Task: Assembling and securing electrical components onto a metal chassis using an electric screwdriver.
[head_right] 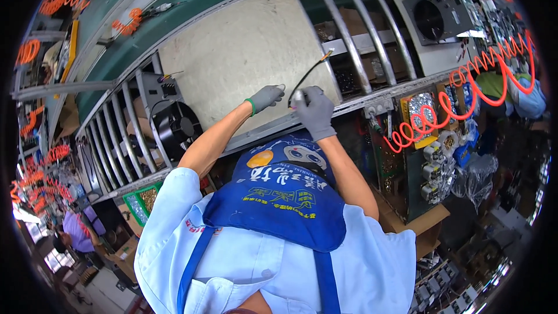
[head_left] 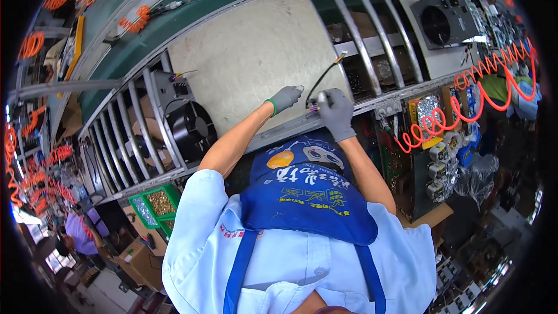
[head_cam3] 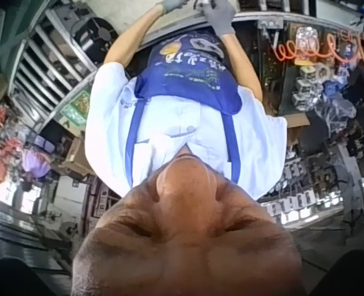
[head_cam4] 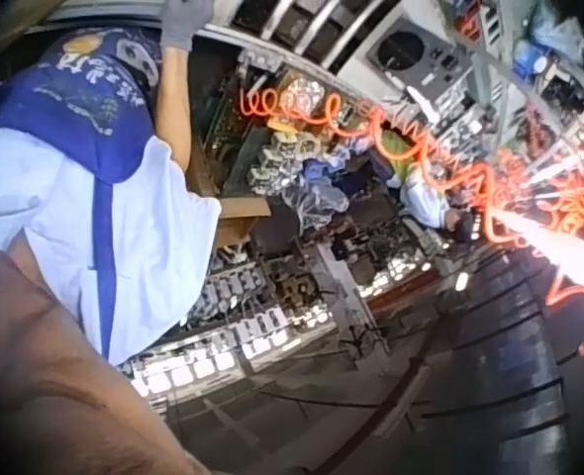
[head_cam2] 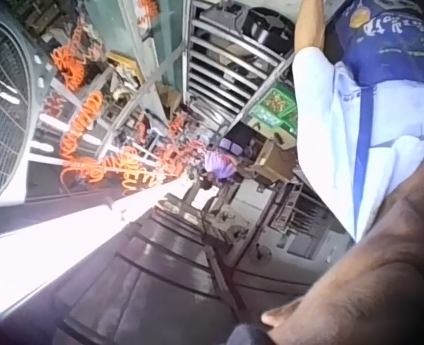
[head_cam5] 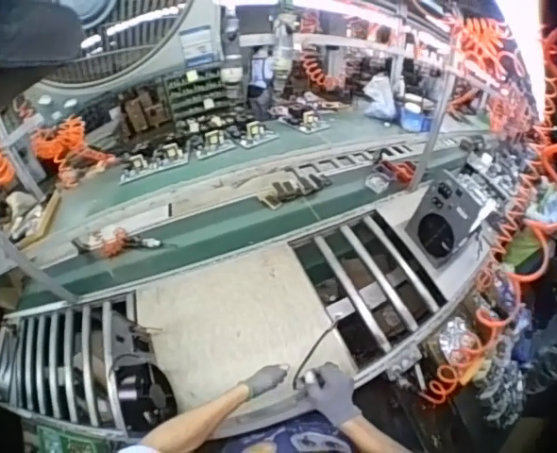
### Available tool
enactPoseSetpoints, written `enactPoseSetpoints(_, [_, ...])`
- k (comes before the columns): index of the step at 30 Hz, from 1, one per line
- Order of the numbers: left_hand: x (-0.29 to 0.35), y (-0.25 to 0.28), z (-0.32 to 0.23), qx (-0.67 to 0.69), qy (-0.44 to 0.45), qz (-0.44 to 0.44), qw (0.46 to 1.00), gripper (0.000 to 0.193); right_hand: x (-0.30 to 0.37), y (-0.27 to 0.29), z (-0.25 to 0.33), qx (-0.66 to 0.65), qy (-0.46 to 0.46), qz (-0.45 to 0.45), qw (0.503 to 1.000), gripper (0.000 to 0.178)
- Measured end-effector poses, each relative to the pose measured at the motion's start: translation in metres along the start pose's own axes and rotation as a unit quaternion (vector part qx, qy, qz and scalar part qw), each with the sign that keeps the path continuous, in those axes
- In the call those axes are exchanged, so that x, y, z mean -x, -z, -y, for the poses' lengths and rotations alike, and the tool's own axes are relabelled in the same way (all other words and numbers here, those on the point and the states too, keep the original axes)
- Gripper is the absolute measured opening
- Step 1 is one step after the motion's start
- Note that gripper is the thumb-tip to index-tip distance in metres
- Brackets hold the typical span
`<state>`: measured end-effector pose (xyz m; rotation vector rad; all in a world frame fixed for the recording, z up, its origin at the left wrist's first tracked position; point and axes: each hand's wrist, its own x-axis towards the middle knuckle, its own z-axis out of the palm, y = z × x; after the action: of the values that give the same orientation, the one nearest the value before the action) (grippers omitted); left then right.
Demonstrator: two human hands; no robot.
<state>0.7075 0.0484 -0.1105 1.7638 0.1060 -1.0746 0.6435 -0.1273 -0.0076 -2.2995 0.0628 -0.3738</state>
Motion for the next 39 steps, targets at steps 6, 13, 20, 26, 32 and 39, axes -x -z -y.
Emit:
enactPoseSetpoints(6, [0.165, 0.037, -0.013, -0.226, -0.175, -0.155, 0.946, 0.057, 0.001, -0.001, -0.001, 0.021, -0.026, 0.004, 0.999, 0.013])
enactPoseSetpoints(13, [0.233, 0.029, 0.036, -0.452, -0.131, -0.208, 0.857, 0.042, -0.004, -0.005, 0.005, 0.043, -0.037, 0.006, 0.998, 0.019])
enactPoseSetpoints(20, [0.206, 0.041, 0.014, -0.482, -0.192, -0.223, 0.825, 0.04, -0.045, -0.012, -0.002, 0.075, -0.012, -0.018, 0.997, 0.021])
enactPoseSetpoints(26, [0.195, 0.045, 0.022, -0.491, -0.196, -0.255, 0.81, 0.044, -0.027, -0.021, -0.021, -0.023, -0.06, -0.07, 0.996, 0.031])
enactPoseSetpoints(32, [0.195, 0.038, 0.014, -0.51, -0.192, -0.255, 0.799, 0.043, 0.075, 0.025, -0.047, -0.013, -0.246, -0.012, 0.969, 0.033])
enactPoseSetpoints(39, [0.172, 0.0, -0.021, -0.476, -0.204, -0.231, 0.824, 0.047, 0.258, 0.085, -0.175, 0.041, -0.454, 0.148, 0.878, 0.041])
